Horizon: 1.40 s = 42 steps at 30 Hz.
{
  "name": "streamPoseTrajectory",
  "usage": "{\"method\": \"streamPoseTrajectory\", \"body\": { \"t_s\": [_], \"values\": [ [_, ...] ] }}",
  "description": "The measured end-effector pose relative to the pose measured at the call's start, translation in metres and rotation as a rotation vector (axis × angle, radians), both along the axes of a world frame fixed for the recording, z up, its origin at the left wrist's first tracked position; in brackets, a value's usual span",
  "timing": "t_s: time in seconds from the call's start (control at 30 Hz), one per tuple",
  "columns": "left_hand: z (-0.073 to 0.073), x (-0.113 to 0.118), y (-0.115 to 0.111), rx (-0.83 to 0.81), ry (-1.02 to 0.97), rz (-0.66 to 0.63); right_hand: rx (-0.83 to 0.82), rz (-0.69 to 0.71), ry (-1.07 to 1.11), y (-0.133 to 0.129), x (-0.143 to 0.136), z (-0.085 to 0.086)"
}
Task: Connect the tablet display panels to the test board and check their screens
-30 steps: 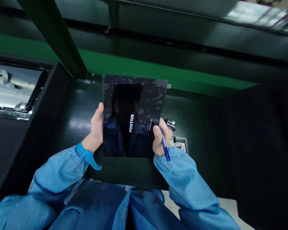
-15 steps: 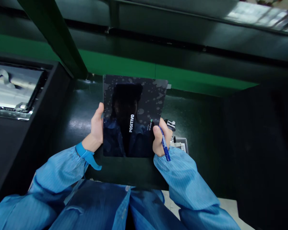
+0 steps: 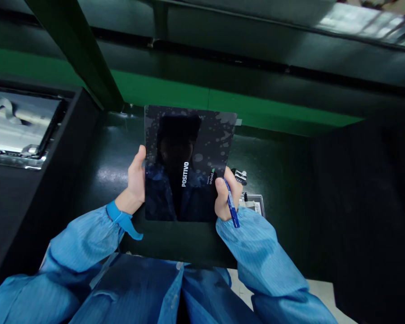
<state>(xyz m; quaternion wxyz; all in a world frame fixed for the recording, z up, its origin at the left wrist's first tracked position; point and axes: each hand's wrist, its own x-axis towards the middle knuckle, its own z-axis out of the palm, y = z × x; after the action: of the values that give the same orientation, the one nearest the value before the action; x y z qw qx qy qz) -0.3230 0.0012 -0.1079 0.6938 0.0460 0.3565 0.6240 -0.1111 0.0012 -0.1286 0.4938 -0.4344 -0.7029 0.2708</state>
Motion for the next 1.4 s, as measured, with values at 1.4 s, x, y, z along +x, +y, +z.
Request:
{"method": "streamPoseTrajectory", "body": {
  "t_s": [1.4],
  "values": [
    [-0.0037,-0.0032,0.0004,0.002,-0.104,-0.01,-0.018,-0.004,0.01,0.0001,0.0,-0.0015]
  ]
}}
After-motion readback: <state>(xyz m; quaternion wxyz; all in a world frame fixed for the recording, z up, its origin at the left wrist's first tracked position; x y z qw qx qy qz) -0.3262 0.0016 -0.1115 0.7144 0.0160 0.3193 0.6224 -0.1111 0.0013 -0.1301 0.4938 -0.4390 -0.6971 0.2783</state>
